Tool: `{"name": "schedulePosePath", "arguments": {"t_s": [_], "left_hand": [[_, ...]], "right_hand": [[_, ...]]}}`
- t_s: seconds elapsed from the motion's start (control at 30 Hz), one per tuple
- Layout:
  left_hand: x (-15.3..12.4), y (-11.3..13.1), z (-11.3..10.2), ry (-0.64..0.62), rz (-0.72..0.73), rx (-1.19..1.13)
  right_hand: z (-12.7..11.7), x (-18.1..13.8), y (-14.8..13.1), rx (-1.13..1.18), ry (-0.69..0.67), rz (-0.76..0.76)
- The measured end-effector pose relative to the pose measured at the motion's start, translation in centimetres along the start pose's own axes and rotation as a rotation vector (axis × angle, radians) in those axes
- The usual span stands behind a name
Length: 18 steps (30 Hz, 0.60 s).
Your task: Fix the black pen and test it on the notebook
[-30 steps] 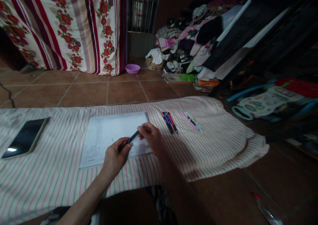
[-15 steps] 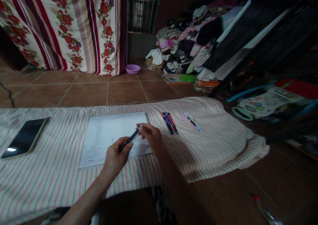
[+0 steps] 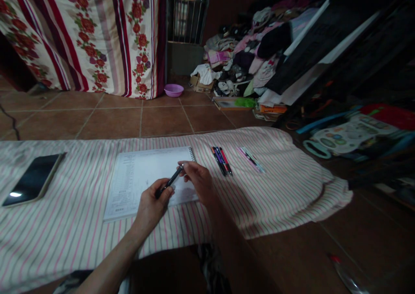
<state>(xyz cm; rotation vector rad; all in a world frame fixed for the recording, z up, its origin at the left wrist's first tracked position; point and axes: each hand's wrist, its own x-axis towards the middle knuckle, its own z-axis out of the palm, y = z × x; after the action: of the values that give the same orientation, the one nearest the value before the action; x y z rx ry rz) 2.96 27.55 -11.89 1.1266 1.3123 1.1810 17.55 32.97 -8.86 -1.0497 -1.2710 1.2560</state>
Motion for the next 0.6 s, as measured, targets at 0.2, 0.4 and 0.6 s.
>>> {"name": "schedulePosePath", "arguments": {"t_s": [0.2,0.4,0.6], "left_hand": [[0.07,-0.22,0.23,-0.001,-0.014,-0.068],[0.09,-0.35,0.28,0.006,-0.036,-0.115],[0.13,-0.65,0.22,0.005,-0.021,-0.101]], "right_hand": [[-0.11,0.04,0.21,0.021,0.013,0.004],[-0.2,0.13,0.46,0.105,0.018,0.041],[-0.19,0.13,0.35,0.152,0.021,0.064]]}}
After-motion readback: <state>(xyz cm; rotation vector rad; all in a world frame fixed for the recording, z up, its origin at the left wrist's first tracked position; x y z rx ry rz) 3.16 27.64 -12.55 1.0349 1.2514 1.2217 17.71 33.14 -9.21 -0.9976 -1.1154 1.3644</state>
